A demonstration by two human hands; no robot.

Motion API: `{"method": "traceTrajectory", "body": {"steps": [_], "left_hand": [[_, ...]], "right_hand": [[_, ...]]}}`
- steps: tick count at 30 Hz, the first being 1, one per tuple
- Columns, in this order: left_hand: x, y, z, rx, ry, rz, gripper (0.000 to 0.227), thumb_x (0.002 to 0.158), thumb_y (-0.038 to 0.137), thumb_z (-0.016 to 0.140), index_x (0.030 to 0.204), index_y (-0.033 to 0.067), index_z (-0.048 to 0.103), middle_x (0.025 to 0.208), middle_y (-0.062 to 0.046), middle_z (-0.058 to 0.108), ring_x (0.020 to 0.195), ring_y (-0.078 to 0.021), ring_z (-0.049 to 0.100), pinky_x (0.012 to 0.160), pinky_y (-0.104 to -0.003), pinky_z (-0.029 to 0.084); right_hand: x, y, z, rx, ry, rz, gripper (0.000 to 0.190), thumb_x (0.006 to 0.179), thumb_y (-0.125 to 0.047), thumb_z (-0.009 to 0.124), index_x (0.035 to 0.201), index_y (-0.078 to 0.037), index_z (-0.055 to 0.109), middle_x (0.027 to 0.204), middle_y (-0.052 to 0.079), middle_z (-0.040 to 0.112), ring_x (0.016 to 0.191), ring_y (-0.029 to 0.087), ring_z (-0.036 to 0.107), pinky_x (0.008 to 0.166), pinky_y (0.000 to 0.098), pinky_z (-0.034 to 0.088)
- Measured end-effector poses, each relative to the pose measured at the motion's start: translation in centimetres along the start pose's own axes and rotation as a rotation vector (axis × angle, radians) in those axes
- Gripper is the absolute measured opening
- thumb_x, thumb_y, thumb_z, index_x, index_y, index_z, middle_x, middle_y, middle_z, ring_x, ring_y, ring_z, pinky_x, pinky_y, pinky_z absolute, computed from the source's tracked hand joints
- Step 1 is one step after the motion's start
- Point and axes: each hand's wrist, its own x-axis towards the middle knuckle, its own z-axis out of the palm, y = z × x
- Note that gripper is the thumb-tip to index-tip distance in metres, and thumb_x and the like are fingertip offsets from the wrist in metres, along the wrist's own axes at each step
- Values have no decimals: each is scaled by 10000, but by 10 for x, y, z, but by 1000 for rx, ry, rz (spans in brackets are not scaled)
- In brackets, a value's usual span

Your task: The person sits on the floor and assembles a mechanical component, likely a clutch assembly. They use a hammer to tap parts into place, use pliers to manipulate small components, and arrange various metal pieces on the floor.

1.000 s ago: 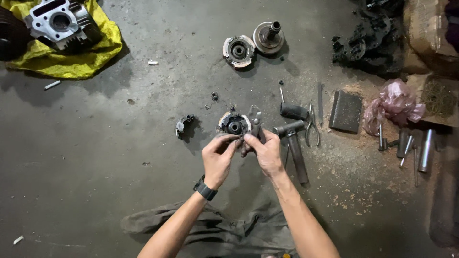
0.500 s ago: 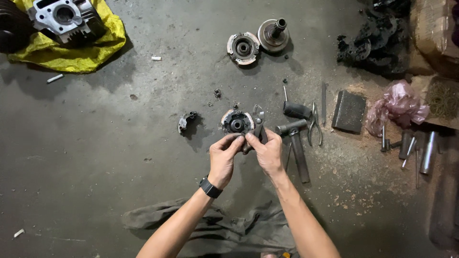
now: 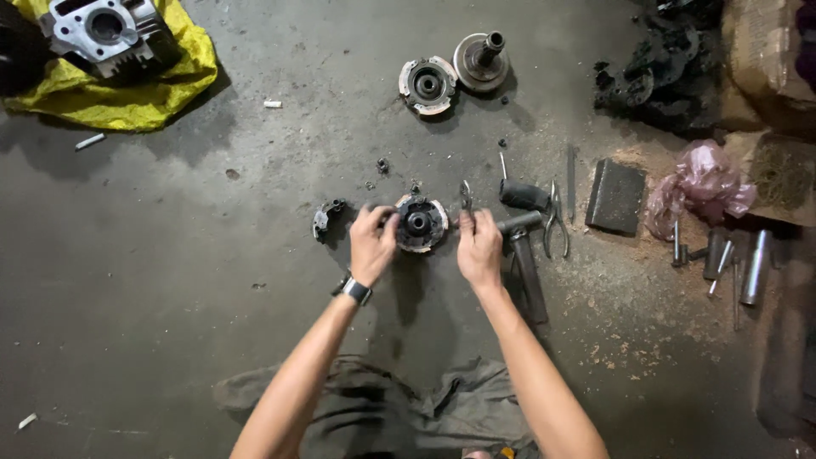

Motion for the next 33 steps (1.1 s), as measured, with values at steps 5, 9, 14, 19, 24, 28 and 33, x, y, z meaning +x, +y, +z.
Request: {"method": "traceTrajectory", "body": {"steps": [5,9,14,19,24,28,33], "left_hand": [[15,-34,-2,308,-53,395,150,903,50,696,1011,-48,660,950,-270,640,860,-437,637,739,-471,518],[9,-34,-12,298,-73,274,126,919,84,684,997,-13,664,939,-237,662,868,-411,664,765,-458,544],[33,-20,-4,365,-174,434,153,847,120,713,918,-13,688,905,-243,637,876,-439,613,746,-505,500],[67,-36,26,417,-307,402,158,875,150,683,899,-4,707,896,-236,653,913,-439,624,798,-520,500],[74,-45,35,528,-344,379,171,864,129,646,930,-15,710,933,-252,655,933,-451,627,832,-528,510],[70,-38,34,530,-356,338,184,876,159,664,931,-7,721,954,-239,666,959,-440,624,853,-524,510],[63,-36,28,506,-361,340,186,857,153,690,963,8,740,966,-217,673,973,-417,612,865,-503,505]], "right_hand": [[21,59,-5,-421,-70,-198,244,1018,-205,624,966,32,625,940,223,628,856,363,660,747,432,515],[8,44,-10,-379,-118,-197,280,1007,-239,604,963,36,618,878,215,632,796,343,664,735,426,526],[5,36,-27,-461,-132,-16,364,1017,-321,570,989,35,645,828,180,702,811,316,712,721,427,532],[-9,21,-36,-620,-201,188,398,1072,-315,546,976,35,707,781,203,713,797,324,730,740,443,547],[-16,-32,-24,-458,-323,239,297,1015,-220,522,1055,37,668,723,162,751,685,231,779,667,392,590],[-11,-38,-19,-361,-312,296,280,998,-169,530,1175,21,636,761,147,763,650,195,767,602,352,590],[2,-7,-20,-341,-343,325,266,1025,-144,548,1092,63,700,828,120,787,657,173,772,597,330,592]]}}
